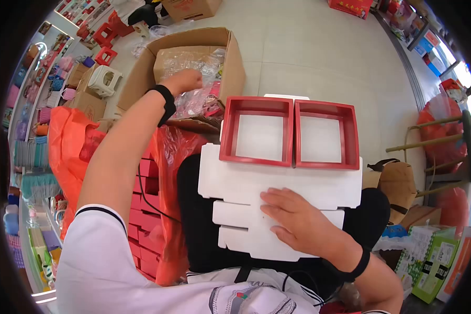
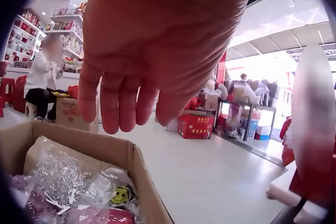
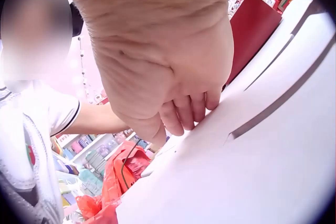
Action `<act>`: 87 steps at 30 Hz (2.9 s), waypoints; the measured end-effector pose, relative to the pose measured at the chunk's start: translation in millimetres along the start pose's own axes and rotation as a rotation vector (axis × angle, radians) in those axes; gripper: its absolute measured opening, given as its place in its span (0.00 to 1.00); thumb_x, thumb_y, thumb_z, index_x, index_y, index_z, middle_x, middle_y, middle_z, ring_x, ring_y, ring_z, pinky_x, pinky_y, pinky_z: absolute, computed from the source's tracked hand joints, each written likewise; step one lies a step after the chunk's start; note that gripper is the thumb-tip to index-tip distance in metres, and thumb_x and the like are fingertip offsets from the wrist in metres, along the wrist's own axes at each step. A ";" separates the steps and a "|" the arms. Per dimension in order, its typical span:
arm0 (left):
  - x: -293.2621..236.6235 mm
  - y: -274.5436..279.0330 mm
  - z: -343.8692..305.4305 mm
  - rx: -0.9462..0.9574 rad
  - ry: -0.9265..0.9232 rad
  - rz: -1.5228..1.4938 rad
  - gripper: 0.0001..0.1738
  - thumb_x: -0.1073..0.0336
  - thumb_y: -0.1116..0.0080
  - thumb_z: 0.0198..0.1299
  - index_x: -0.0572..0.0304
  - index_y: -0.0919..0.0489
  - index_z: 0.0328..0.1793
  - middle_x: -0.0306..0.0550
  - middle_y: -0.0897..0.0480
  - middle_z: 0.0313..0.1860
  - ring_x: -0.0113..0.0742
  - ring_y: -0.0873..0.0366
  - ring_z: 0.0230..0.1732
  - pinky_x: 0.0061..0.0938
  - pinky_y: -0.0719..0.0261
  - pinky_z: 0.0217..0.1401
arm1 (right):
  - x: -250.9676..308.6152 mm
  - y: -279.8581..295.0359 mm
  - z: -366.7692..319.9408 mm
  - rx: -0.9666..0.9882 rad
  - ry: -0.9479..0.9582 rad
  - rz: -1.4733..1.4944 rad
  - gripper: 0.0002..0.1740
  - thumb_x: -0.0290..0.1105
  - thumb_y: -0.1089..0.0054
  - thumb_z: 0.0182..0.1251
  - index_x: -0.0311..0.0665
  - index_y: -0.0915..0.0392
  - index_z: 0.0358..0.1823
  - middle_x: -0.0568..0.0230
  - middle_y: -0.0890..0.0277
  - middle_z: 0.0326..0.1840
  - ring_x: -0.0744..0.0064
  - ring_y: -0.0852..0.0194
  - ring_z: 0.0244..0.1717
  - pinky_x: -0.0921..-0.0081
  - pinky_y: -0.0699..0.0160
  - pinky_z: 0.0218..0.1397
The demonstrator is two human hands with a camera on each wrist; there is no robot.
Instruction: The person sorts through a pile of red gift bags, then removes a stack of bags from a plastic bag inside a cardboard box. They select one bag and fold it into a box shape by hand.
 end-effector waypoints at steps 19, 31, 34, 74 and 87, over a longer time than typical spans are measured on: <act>-7.5 -180.9 68.6 0.709 0.213 -0.200 0.27 0.51 0.37 0.65 0.56 0.18 0.66 0.56 0.19 0.69 0.56 0.18 0.65 0.43 0.17 0.64 | -26.5 9.7 12.1 0.160 -0.209 0.246 0.24 0.24 0.31 0.63 0.34 0.18 0.62 0.56 0.27 0.75 0.55 0.35 0.79 0.55 0.34 0.81; 283.3 -39.4 -4.6 -0.336 0.378 -0.206 0.12 0.60 0.44 0.68 0.62 0.20 0.44 0.53 0.16 0.33 0.49 0.14 0.35 0.41 0.20 0.34 | -19.3 7.6 9.1 0.118 -0.175 0.165 0.22 0.24 0.30 0.63 0.33 0.19 0.60 0.57 0.27 0.73 0.55 0.34 0.78 0.56 0.34 0.81; 319.5 -38.7 -97.3 -0.172 0.467 0.099 0.17 0.61 0.42 0.67 0.66 0.15 0.54 0.72 0.15 0.53 0.63 0.15 0.55 0.48 0.18 0.55 | -21.0 6.8 11.1 0.102 -0.175 0.184 0.22 0.24 0.31 0.63 0.33 0.19 0.59 0.56 0.26 0.73 0.54 0.34 0.78 0.56 0.34 0.81; 156.1 -230.1 40.5 0.228 0.708 -1.308 0.46 0.39 0.29 0.62 0.67 0.28 0.75 0.57 0.22 0.70 0.45 0.22 0.67 0.42 0.26 0.72 | -60.3 19.3 30.7 -0.008 -0.418 0.497 0.13 0.17 0.35 0.56 0.36 0.10 0.42 0.64 0.10 0.49 0.63 0.10 0.45 0.67 0.11 0.51; 71.9 -160.8 61.3 0.355 0.402 -1.421 0.29 0.52 0.27 0.61 0.65 0.16 0.61 0.45 0.10 0.53 0.35 0.13 0.52 0.31 0.18 0.60 | -55.9 20.3 33.7 -0.042 -0.386 0.531 0.12 0.17 0.35 0.58 0.35 0.12 0.42 0.58 0.11 0.46 0.55 0.12 0.53 0.62 0.14 0.56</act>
Point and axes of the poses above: each hand's wrist, its own z-axis towards the middle knuckle, its own y-axis out of the back of the hand, x = y × z, the point moved 9 cm from there along z, towards the middle knuckle
